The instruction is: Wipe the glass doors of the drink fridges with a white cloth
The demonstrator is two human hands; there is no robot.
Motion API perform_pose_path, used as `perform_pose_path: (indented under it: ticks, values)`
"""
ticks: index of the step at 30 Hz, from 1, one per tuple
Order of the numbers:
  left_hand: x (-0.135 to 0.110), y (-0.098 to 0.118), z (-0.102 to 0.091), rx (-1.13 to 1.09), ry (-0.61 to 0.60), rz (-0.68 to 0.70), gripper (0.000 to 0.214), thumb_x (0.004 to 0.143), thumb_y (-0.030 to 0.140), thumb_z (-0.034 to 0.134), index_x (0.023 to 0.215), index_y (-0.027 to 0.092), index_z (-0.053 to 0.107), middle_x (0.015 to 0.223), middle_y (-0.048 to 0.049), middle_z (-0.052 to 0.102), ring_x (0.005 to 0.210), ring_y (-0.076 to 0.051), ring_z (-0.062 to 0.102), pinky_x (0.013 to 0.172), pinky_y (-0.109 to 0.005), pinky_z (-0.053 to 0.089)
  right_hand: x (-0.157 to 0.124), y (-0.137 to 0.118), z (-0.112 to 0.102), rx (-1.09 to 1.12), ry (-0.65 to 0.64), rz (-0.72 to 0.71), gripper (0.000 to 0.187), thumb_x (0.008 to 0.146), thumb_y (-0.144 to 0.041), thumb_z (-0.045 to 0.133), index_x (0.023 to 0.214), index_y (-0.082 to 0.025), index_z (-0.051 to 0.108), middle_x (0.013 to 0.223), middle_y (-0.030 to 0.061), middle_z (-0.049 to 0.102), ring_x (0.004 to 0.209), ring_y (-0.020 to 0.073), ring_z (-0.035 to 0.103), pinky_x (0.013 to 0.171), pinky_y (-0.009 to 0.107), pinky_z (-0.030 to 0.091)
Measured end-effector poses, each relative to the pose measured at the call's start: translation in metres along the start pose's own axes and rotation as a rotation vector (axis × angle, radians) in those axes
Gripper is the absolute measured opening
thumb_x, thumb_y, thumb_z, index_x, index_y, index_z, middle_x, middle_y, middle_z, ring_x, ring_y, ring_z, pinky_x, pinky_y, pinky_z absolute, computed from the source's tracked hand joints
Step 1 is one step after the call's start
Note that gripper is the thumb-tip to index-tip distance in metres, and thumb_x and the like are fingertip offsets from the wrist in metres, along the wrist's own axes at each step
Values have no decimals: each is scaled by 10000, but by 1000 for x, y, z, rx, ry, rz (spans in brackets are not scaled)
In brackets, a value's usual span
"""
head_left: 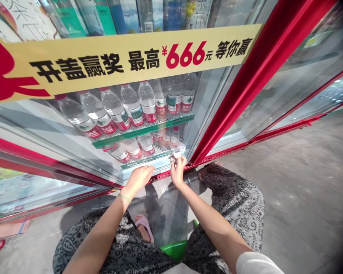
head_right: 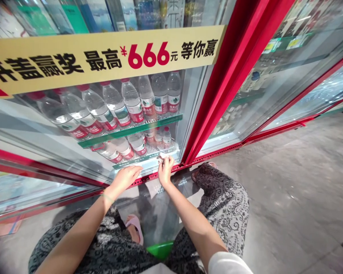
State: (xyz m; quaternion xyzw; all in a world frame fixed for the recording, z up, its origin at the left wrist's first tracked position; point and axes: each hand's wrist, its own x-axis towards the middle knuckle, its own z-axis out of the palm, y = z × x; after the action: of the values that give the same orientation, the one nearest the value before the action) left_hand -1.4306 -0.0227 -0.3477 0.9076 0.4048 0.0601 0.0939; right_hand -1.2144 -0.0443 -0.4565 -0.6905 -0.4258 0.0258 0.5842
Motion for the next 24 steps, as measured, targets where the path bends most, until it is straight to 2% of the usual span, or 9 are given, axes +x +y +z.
perform_pose_path:
  ticks: [2, 5, 7, 10, 13, 15, 17, 21, 24]
  values:
    - [0, 2, -1, 7, 7, 3, 274, 1023, 268, 470, 1156, 250, 709, 1043, -64, 767, 919, -184, 721, 822, -260, 524, 15, 0, -9, 19, 20, 29, 235, 883, -219, 484, 1091, -209, 592, 1174, 98, 481, 1142, 225, 542, 1037, 405, 462]
    - [-1, 3, -2, 8, 12, 9, 265, 1020, 268, 482, 1154, 253, 710, 1040, -64, 765, 914, -181, 718, 818, -254, 519, 50, 5, -22, 17, 262, 187, 341, 891, -213, 421, 1220, -188, 507, 1226, 134, 437, 1210, 252, 482, 1102, 467, 401]
    - [-2, 3, -2, 5, 14, 12, 257, 1013, 249, 491, 1138, 250, 716, 1021, -63, 765, 888, -176, 716, 809, -251, 518, 57, 2, -23, 17, 329, 226, 387, 882, -198, 404, 1262, -175, 472, 1242, 155, 425, 1228, 265, 462, 1118, 488, 376]
    - [-4, 2, -3, 1, 21, 16, 251, 1006, 229, 498, 1127, 245, 718, 1009, -62, 763, 880, -173, 714, 807, -250, 517, 31, -13, -16, 45, 174, 127, 342, 868, -194, 448, 1198, -180, 535, 1195, 147, 481, 1183, 265, 501, 1091, 476, 407]
    - [-6, 1, -4, 5, 30, 12, 247, 1015, 251, 493, 1133, 249, 710, 1017, -57, 763, 902, -179, 714, 808, -255, 514, 0, -28, -11, 114, -152, -70, 288, 859, -216, 530, 1140, -211, 594, 1145, 111, 541, 1125, 246, 551, 1030, 435, 468]
    - [-9, -1, -4, 10, 31, 6, 244, 1020, 265, 490, 1135, 254, 704, 1028, -53, 765, 911, -185, 717, 802, -261, 514, 1, -31, -14, 134, -218, -115, 281, 868, -229, 538, 1143, -218, 595, 1172, 107, 525, 1140, 238, 547, 1029, 427, 469]
    - [-12, -5, -5, 14, 30, -1, 234, 1018, 266, 498, 1127, 254, 704, 1035, -52, 769, 912, -188, 720, 794, -263, 514, 21, -27, -21, 119, -98, -43, 291, 888, -241, 509, 1171, -210, 572, 1220, 118, 483, 1191, 240, 515, 1070, 441, 435]
    - [-22, -12, -6, 18, 38, -25, 227, 1011, 246, 508, 1112, 247, 710, 1036, -56, 773, 905, -191, 725, 781, -267, 517, 69, -15, -32, 58, 268, 270, 306, 895, -278, 474, 1183, -185, 523, 1205, 132, 448, 1215, 262, 473, 1110, 455, 392]
    - [-25, -14, -7, 20, 48, -32, 233, 1012, 244, 503, 1114, 243, 712, 1032, -54, 773, 908, -189, 728, 776, -263, 517, 62, -18, -22, 46, 315, 351, 324, 910, -254, 396, 1207, -165, 490, 1184, 153, 434, 1190, 280, 466, 1112, 506, 370]
